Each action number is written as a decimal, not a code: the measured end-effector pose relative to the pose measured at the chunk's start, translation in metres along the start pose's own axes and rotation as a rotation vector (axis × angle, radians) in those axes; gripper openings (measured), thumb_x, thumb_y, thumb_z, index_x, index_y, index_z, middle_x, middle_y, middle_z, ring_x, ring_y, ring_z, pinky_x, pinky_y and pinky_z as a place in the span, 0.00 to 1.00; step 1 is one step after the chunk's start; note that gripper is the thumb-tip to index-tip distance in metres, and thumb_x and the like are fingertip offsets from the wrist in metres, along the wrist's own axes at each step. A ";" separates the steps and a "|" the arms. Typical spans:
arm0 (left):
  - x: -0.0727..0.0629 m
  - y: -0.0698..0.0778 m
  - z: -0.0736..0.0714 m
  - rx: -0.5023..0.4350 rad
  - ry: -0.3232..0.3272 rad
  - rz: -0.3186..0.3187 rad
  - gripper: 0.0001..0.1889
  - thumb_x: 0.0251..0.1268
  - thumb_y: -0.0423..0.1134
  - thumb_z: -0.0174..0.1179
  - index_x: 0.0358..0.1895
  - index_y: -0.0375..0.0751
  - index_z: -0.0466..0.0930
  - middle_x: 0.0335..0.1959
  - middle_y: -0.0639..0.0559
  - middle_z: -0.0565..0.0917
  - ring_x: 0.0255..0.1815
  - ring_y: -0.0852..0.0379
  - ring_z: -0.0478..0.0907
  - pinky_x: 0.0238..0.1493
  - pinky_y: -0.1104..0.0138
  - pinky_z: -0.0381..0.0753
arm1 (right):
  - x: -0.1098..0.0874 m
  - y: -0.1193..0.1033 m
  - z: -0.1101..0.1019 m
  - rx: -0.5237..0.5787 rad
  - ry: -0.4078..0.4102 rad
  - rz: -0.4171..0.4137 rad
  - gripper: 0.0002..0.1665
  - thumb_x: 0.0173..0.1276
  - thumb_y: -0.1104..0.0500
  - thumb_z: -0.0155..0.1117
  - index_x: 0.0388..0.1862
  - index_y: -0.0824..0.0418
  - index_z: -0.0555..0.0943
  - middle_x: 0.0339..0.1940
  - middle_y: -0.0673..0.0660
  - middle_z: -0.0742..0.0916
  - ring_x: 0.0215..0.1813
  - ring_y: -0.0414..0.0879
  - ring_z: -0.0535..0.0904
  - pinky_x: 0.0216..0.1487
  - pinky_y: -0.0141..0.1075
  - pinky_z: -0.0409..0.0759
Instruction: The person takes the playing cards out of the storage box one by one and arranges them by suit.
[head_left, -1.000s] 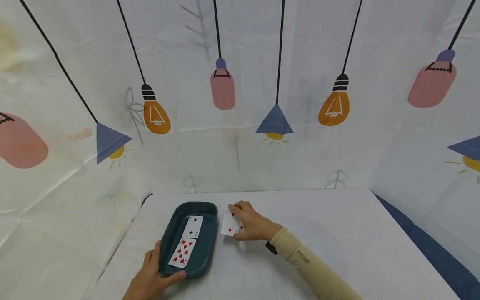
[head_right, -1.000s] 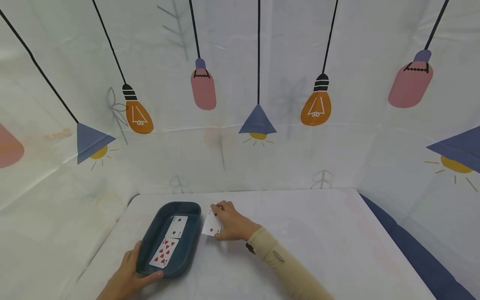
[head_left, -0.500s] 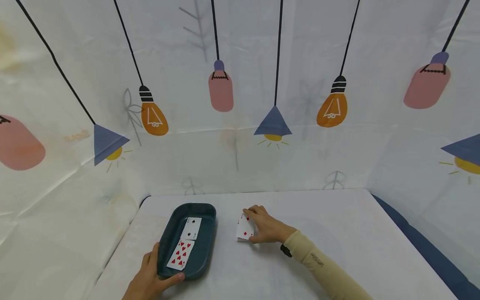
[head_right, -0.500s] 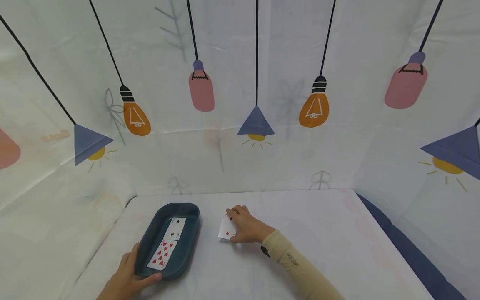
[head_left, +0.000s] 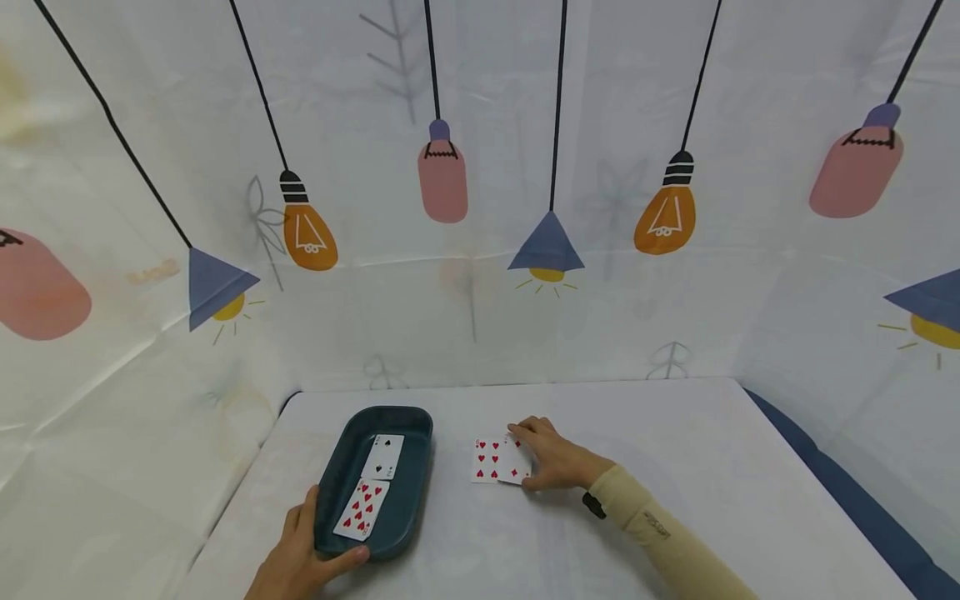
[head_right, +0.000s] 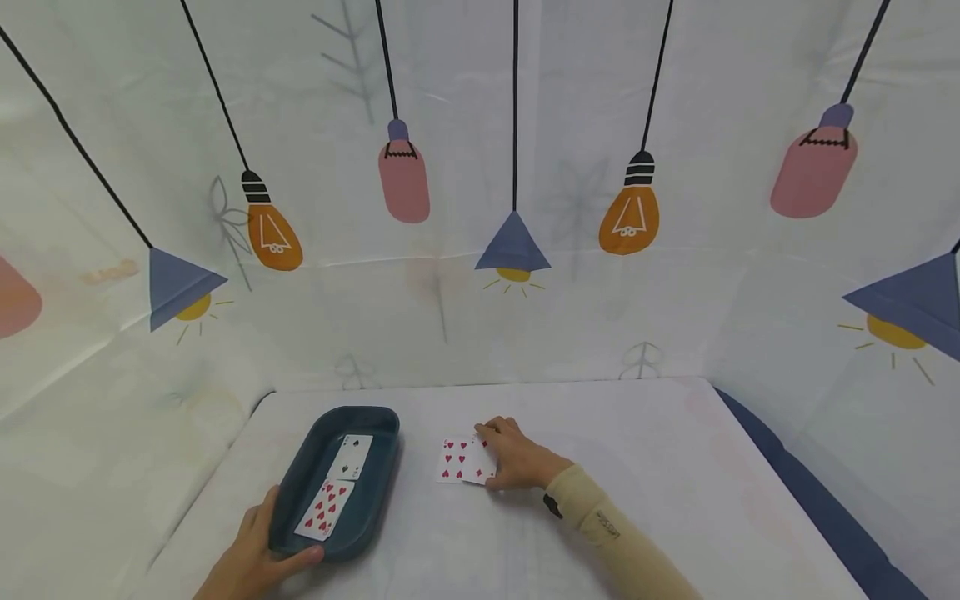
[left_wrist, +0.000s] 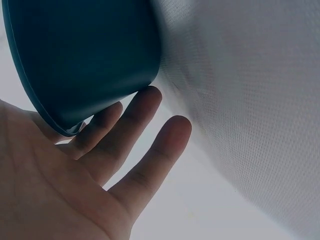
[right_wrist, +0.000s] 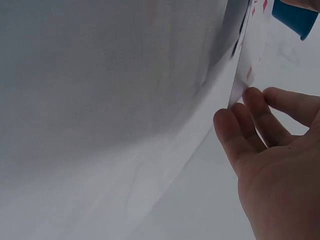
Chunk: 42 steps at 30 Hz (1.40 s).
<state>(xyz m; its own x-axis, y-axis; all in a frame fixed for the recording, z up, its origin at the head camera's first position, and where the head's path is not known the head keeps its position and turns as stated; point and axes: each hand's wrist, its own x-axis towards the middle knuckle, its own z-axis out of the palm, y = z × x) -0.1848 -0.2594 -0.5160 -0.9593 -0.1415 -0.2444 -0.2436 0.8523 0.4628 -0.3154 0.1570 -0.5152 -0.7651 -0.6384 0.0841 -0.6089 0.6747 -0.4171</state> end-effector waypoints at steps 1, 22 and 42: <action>0.000 0.000 0.000 -0.002 0.001 0.000 0.75 0.41 0.76 0.70 0.79 0.30 0.37 0.68 0.23 0.56 0.51 0.32 0.73 0.53 0.36 0.76 | -0.001 0.002 0.000 -0.008 -0.005 0.003 0.51 0.56 0.55 0.77 0.76 0.67 0.65 0.66 0.57 0.72 0.66 0.51 0.66 0.64 0.46 0.74; -0.002 0.001 -0.001 -0.017 0.006 0.013 0.74 0.43 0.75 0.70 0.79 0.31 0.36 0.68 0.24 0.57 0.51 0.34 0.74 0.53 0.37 0.76 | -0.012 0.022 -0.010 -0.004 -0.116 0.072 0.52 0.55 0.55 0.79 0.76 0.64 0.67 0.68 0.60 0.72 0.68 0.56 0.66 0.64 0.52 0.74; -0.003 0.003 0.000 -0.009 0.019 0.014 0.75 0.42 0.76 0.70 0.79 0.30 0.36 0.68 0.24 0.57 0.49 0.34 0.74 0.52 0.37 0.77 | -0.010 0.029 -0.010 0.071 -0.065 0.048 0.51 0.58 0.50 0.77 0.76 0.65 0.65 0.67 0.61 0.73 0.68 0.56 0.67 0.65 0.54 0.71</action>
<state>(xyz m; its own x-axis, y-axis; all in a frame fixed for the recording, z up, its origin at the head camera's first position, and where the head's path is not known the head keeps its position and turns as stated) -0.1828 -0.2567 -0.5141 -0.9651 -0.1394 -0.2216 -0.2315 0.8499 0.4734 -0.3278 0.1865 -0.5194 -0.7765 -0.6301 0.0048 -0.5537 0.6786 -0.4826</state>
